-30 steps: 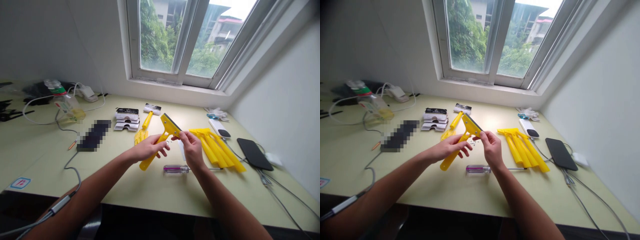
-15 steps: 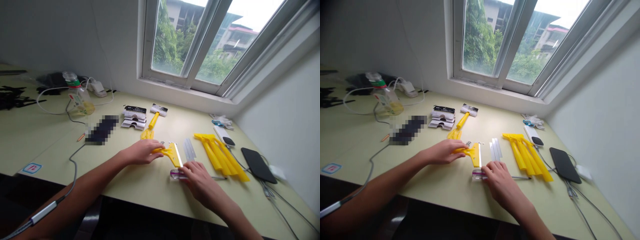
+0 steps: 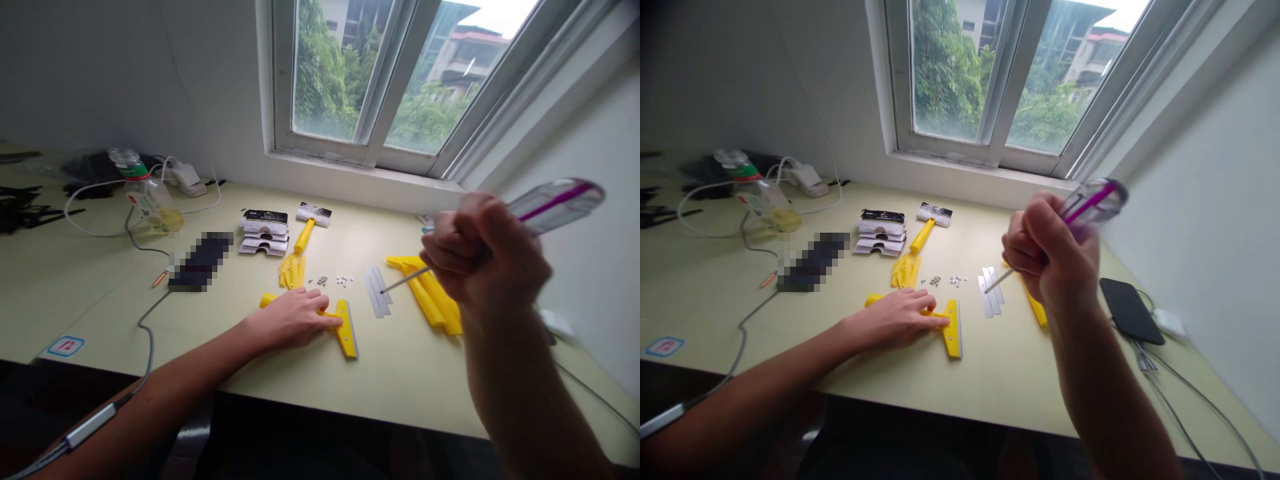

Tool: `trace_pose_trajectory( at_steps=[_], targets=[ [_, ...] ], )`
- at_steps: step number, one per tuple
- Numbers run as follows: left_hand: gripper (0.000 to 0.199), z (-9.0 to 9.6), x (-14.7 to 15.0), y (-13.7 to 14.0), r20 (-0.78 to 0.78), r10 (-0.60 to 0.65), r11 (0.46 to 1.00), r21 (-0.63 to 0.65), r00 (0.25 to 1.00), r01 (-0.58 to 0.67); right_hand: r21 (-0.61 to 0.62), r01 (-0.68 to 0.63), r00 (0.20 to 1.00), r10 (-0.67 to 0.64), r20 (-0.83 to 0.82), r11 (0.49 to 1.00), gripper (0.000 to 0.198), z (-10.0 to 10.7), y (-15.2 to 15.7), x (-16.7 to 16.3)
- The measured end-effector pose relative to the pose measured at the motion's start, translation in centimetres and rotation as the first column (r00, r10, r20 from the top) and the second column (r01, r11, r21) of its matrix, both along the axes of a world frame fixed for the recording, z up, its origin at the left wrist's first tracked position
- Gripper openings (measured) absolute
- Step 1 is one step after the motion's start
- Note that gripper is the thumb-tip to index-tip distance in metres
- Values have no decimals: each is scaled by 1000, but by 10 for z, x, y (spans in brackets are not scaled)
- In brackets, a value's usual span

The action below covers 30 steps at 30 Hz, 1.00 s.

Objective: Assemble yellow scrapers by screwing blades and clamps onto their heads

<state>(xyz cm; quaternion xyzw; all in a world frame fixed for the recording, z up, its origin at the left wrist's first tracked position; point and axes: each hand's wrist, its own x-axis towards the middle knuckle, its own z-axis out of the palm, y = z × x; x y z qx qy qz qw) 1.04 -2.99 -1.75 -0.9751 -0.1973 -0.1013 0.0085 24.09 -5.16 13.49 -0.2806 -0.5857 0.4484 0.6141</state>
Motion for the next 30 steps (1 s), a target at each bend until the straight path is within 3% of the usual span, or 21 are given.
trace_pose_trajectory(
  at_steps=[5, 11, 30],
  targets=[
    [36, 2, 0, -3, -49, 46, 998, -47, 998, -48, -199, -136, 977, 98, -192, 970, 44, -30, 31, -31],
    [37, 5, 1, -4, -95, 63, 996, -54, 994, -68, -255, -200, 961, 138, -240, 946, 42, -57, 45, -32],
    [38, 9, 3, -5, -142, 63, 996, -58, 988, -71, -263, -193, 964, 132, -232, 945, 45, -59, 47, -32]
  ],
)
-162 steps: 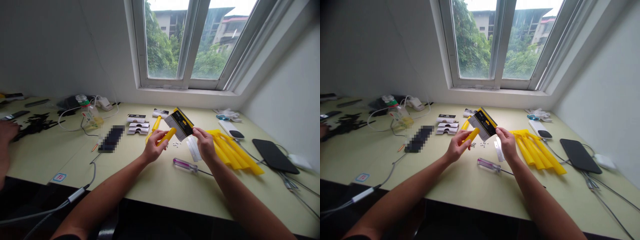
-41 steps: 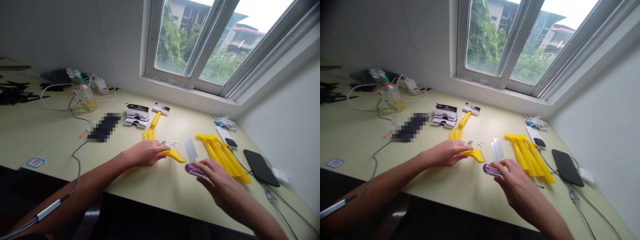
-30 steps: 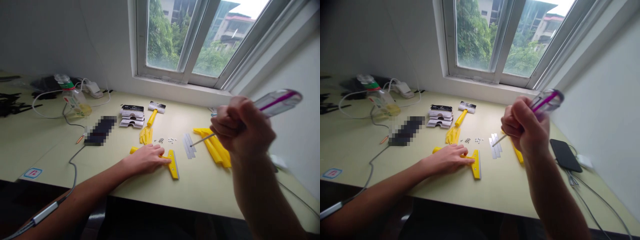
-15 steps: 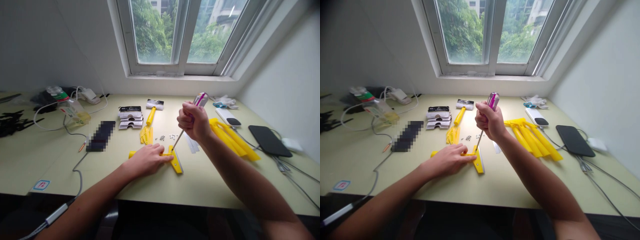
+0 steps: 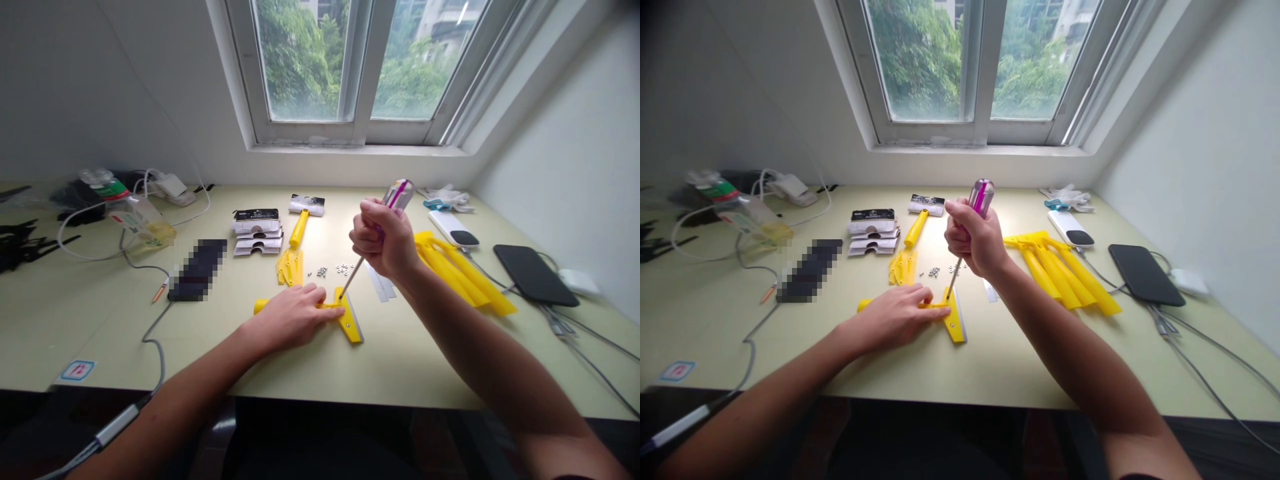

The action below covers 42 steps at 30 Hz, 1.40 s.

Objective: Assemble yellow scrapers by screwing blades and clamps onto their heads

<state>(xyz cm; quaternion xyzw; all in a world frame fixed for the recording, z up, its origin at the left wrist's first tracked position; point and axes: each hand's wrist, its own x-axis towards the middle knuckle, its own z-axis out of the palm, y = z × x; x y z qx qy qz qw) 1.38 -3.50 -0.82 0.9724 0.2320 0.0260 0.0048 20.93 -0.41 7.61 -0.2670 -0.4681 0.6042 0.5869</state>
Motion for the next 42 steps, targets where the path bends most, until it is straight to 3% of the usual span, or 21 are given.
trace_pose_trajectory(
  at_steps=[4, 9, 12, 14, 17, 19, 21, 22, 25, 28, 31, 34, 36, 38, 41, 42],
  targets=[
    [39, -2, -1, 1, 21, -3, 1000, -16, 1000, 3, 11, -131, 991, 131, 4, 991, 42, 0, 2, 4],
    [40, -5, -2, 2, 27, -1, 1000, -25, 1000, 1, 50, -347, 938, 347, 11, 937, 38, -2, 7, 15],
    [40, -5, -2, 1, 29, 1, 1000, -28, 1000, 0, 75, -401, 916, 398, 50, 913, 37, -3, 7, 17],
    [40, -4, -2, 1, 34, 0, 999, -34, 999, 1, 119, -328, 941, 312, 133, 937, 36, -3, 5, 14],
    [39, -3, -1, 1, 41, -3, 999, -38, 999, 5, 272, -75, 950, -15, 313, 959, 20, -5, 1, 6],
    [39, -2, -1, 0, 39, -1, 999, -36, 999, 2, 387, 87, 919, -223, 323, 918, 36, -7, -2, 1],
    [39, -1, -1, 0, 35, 5, 999, -32, 999, -4, 449, 166, 899, -322, 298, 878, 59, -9, -4, -1],
    [39, -1, -1, 0, 33, 6, 1000, -31, 999, -5, 469, 177, 884, -349, 311, 865, 61, -8, -5, 0],
    [40, -2, -1, 0, 30, 2, 999, -33, 1000, -1, 546, 212, 786, -474, 398, 811, 39, 0, -10, 7],
    [40, -3, -1, 1, 38, -2, 999, -38, 999, 4, 646, 269, 620, -642, 451, 714, 17, 18, -16, 21],
    [40, -4, -2, 1, 43, -2, 999, -34, 999, 4, 682, 211, 487, -680, 547, 700, 17, 35, -23, 35],
    [38, -3, -1, 0, 35, -4, 1000, -21, 999, 5, 601, 22, 513, -525, 679, 799, 26, 45, -28, 46],
    [37, -1, -1, 0, 26, -6, 1000, -11, 1000, 6, 540, -81, 534, -421, 734, 838, 25, 48, -29, 50],
    [37, 1, 0, -1, 14, -8, 1000, -7, 1000, 9, 575, -42, 460, -496, 737, 817, 19, 50, -31, 51],
    [37, 2, 0, -2, 0, -10, 1000, -1, 1000, 10, 699, 74, 235, -694, 681, 711, 16, 55, -34, 56],
    [37, 2, 0, -2, -2, -10, 1000, 1, 1000, 10, 709, 59, 207, -704, 680, 702, 13, 57, -35, 59]
  ],
)
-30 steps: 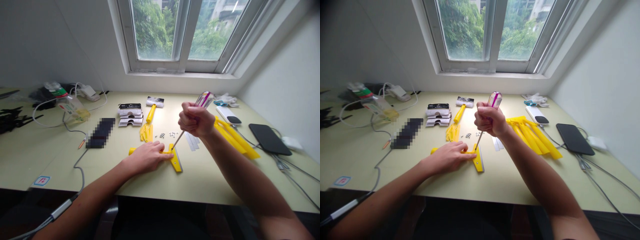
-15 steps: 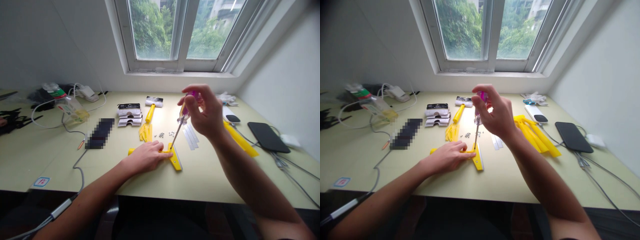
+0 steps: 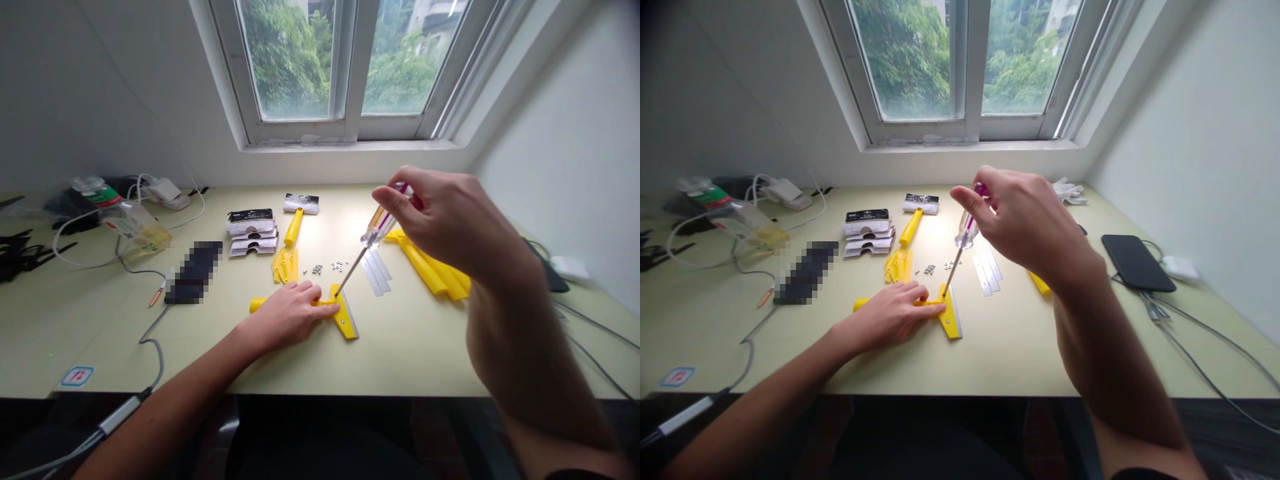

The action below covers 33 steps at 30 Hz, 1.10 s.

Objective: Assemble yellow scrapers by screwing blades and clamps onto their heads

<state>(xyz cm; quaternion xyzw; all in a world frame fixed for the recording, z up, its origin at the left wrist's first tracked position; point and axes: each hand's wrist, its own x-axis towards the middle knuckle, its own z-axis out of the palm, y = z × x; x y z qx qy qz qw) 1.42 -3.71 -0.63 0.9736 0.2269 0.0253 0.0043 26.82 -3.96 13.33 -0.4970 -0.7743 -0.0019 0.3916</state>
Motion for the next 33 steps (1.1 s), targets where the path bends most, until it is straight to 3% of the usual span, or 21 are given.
trace_pose_trajectory(
  at_steps=[1, 3, 6, 9, 13, 15, 19, 23, 26, 28, 30, 33],
  targets=[
    [37, 0, 0, 0, 0, 0, 1000, 1, 1000, 0, -15, -37, 999, 37, 17, 999, 10, 2, -2, 3],
    [37, -1, 0, -1, 4, 0, 1000, -3, 1000, 0, -86, -187, 982, 187, -14, 979, 23, 5, -5, 8],
    [37, 0, 0, -2, 23, -5, 1000, -9, 1000, 5, -149, -381, 912, 344, -223, 912, 24, 3, -7, 2],
    [36, 2, 3, -3, 49, -3, 1000, -23, 999, 4, -134, -494, 790, 379, -481, 859, 16, -7, 0, -19],
    [29, 8, 8, 3, 93, -4, 989, -149, 996, 18, -109, -619, 622, 400, -673, 778, 25, -20, 12, -40],
    [27, 12, 10, 11, 98, 6, 963, -270, 995, 21, -98, -608, 638, 412, -651, 788, 27, -21, 15, -39],
    [30, 21, 15, 34, 52, -9, 863, -504, 999, 34, -45, -478, 777, 398, -487, 877, 21, -16, 14, -26],
    [18, 31, 20, 55, 2, -43, 767, -641, 999, 34, -18, -502, 766, 435, -472, 864, 26, -11, 10, -19],
    [15, 36, 24, 63, 106, 87, 750, -662, 991, 5, 4, -499, 767, 444, -463, 866, 22, -12, 9, -21],
    [21, 34, 25, 63, 250, 206, 728, -685, 946, 23, 20, -484, 775, 440, -454, 875, 20, -14, 10, -23],
    [31, 29, 27, 59, 389, 254, 654, -743, 886, 138, 54, -453, 785, 427, -449, 890, 17, -15, 11, -24],
    [41, 16, 27, 49, 493, 253, 496, -805, 832, 327, 77, -444, 795, 432, -426, 893, 16, -14, 9, -22]
  ],
)
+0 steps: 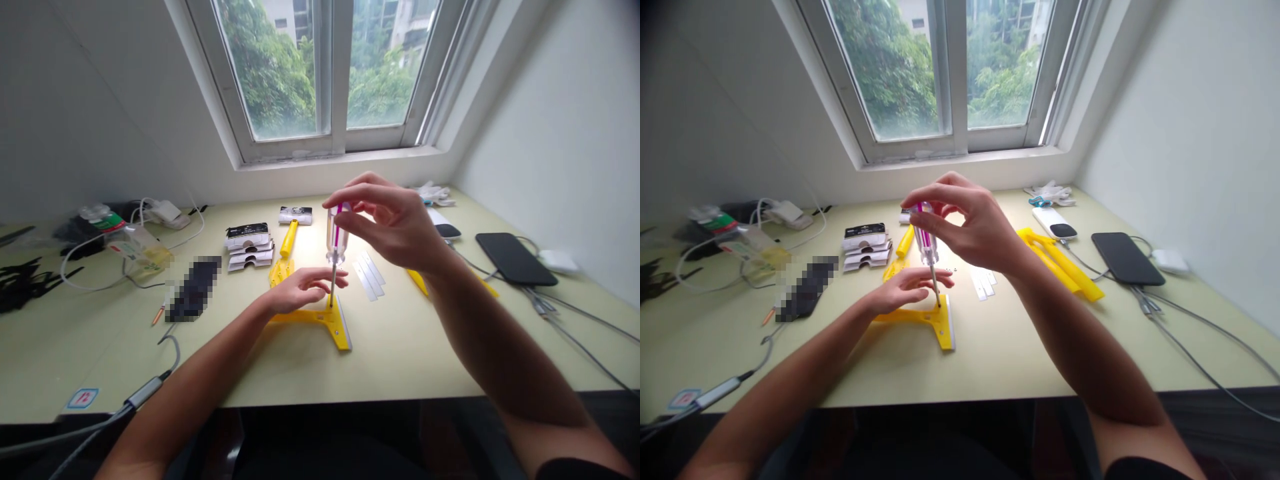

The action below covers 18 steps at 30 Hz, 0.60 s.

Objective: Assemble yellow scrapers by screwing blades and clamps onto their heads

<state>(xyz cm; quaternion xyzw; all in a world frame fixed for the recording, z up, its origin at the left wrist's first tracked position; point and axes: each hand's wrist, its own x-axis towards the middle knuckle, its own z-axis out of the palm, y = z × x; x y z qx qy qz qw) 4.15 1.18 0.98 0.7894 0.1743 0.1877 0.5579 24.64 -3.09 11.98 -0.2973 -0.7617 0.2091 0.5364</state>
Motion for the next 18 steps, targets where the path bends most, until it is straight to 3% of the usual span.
trace_pose_trajectory(
  at_steps=[6, 9, 14, 18],
  targets=[
    [32, -22, 4, -9, 73, 54, 993, -112, 996, -46, -66, -6, 999, 3, -52, 998, 13, 3, -6, -1],
    [31, -28, 7, -8, 87, 111, 983, -158, 990, -97, -102, 31, 996, -39, -75, 994, 26, -2, -4, -4],
    [27, -33, 9, -8, 113, 178, 975, -156, 978, -159, 2, 206, 978, -206, 18, 979, 21, -1, -2, -1],
    [20, -32, 9, -7, 78, 212, 976, -65, 974, -207, 53, 149, 988, -151, 41, 987, 16, 2, -6, 0]
  ],
)
